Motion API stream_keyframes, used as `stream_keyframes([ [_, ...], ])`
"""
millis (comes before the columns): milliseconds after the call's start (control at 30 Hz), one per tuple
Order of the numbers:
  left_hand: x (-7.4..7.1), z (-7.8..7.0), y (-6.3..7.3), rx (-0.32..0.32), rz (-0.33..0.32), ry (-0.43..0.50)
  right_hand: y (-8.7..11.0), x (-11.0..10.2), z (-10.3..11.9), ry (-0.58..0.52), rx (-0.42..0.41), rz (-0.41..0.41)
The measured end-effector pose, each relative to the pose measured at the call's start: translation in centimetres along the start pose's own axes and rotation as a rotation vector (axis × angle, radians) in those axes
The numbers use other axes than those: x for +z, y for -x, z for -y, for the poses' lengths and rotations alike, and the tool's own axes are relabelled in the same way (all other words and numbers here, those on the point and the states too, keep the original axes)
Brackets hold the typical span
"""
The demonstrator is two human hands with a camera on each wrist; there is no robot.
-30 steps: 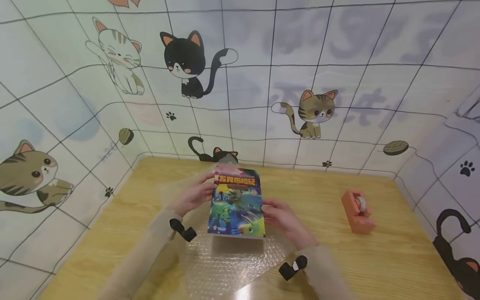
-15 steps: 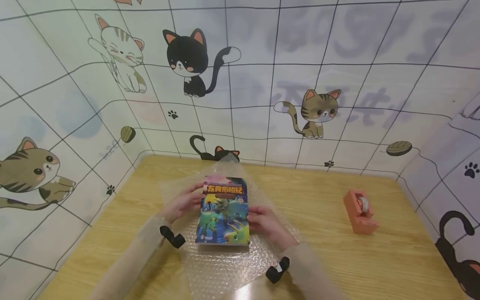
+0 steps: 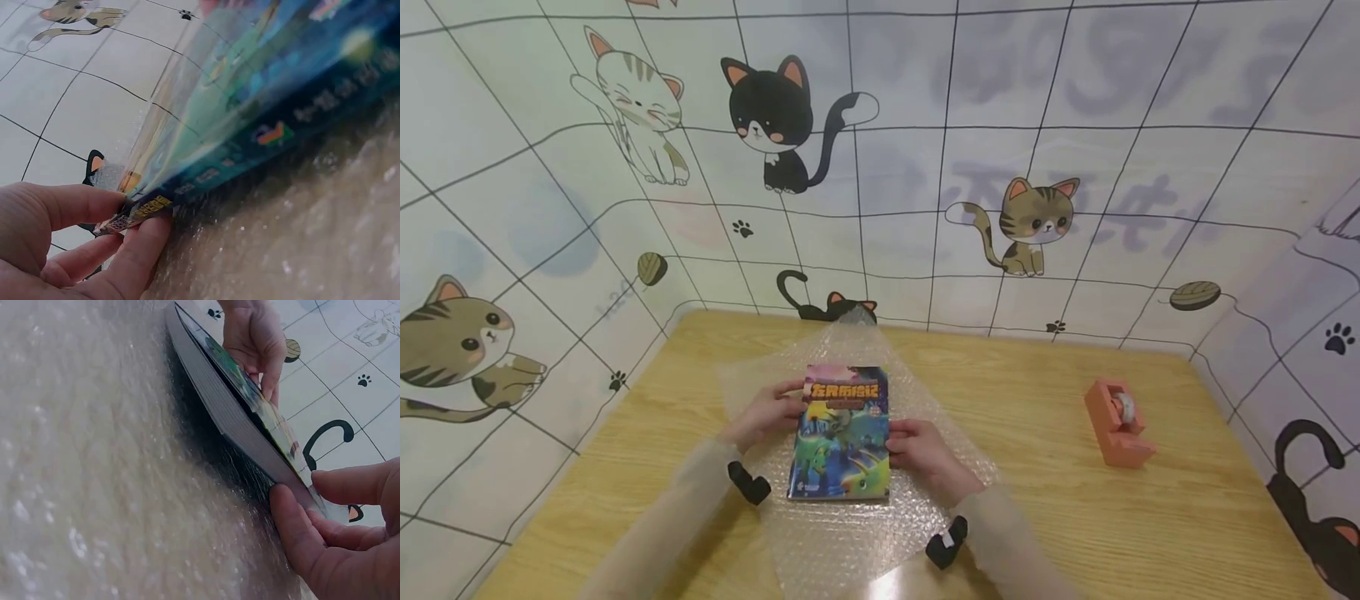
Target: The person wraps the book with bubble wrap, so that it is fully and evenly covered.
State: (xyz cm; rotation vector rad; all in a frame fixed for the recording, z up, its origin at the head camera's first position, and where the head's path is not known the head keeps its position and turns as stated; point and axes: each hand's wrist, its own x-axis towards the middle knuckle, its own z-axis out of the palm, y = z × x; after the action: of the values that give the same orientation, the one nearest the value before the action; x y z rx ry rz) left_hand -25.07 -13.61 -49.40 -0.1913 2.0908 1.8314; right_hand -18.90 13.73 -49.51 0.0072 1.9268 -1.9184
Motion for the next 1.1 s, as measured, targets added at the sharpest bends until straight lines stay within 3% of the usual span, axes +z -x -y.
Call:
stream_keyframes([
  [133, 0.3, 0.2, 0.1, 0.062, -0.038, -0.059, -0.1, 0.3, -0.1, 0.075, -0.036, -0.022],
  [367, 0.6, 0.1, 0.1, 0.185, -0.119, -0.277, -0.4, 0.9, -0.2, 0.163, -0.048, -0.101],
  [533, 0.5, 0.2, 0.0, 0.198, -0.112, -0.288, -0.5, 1.0, -0.3, 0.232, -0.076, -0.121],
  [767, 0.6, 0.5, -0.3, 0.222, -0.117, -0.304, -0.5, 0.5, -0.4, 0.269, -0.094, -0.090],
  [1100, 1.4, 0.7, -1.0, 0.243, -0.090, -0.316, -0.1, -1.1, -0.3, 0.248, -0.134, -0.052],
])
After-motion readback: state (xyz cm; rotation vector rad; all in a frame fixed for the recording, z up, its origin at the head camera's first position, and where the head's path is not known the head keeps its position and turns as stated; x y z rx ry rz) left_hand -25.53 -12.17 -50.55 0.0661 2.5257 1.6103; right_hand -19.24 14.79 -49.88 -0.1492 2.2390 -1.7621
